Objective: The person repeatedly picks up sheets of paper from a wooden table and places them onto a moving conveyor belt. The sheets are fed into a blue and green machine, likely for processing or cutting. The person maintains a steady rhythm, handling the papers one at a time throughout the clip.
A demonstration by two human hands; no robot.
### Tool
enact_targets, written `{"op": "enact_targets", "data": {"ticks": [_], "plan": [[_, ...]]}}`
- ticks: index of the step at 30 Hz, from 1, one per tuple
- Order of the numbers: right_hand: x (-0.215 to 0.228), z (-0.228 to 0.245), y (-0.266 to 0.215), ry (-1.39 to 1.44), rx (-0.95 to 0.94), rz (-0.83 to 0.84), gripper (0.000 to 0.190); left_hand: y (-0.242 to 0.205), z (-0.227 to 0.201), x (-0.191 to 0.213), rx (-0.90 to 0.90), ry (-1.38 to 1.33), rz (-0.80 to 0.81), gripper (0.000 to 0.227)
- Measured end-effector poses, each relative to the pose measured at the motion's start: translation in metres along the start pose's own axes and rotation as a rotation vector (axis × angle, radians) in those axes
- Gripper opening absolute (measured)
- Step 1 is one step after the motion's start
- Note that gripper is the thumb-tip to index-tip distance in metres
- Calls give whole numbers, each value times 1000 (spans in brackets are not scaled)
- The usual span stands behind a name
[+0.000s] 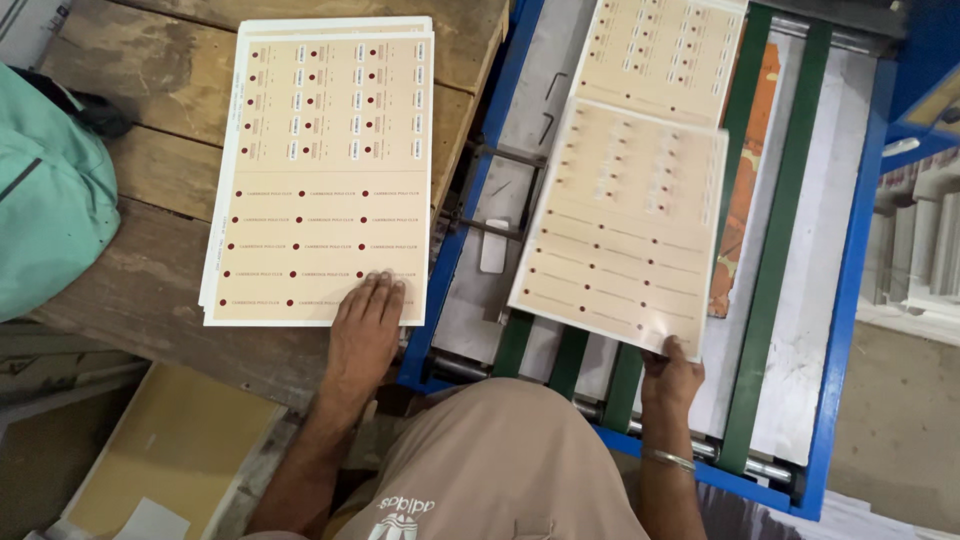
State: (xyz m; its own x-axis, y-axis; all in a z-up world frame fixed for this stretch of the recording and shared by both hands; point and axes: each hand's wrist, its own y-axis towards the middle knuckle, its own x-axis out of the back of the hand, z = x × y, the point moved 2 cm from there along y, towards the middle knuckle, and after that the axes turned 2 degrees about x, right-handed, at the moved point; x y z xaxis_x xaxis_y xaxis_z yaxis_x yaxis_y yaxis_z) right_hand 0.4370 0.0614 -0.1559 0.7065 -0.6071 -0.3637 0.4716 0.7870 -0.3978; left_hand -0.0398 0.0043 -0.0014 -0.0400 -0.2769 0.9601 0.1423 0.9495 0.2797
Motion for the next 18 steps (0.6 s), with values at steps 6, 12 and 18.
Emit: {"op": "enact_targets", "data": {"ticks": [6, 12, 18], "plan": [[51, -39, 4, -44, 2, -106, 30, 1, -3, 9, 18, -122, -20, 48], [88, -77, -43, -166, -72, -158, 32, 2, -3, 23, -48, -186, 0, 56], [100, -84, -66, -206, -85, -95, 29, -7, 5, 2, -36, -136, -8, 47]]}}
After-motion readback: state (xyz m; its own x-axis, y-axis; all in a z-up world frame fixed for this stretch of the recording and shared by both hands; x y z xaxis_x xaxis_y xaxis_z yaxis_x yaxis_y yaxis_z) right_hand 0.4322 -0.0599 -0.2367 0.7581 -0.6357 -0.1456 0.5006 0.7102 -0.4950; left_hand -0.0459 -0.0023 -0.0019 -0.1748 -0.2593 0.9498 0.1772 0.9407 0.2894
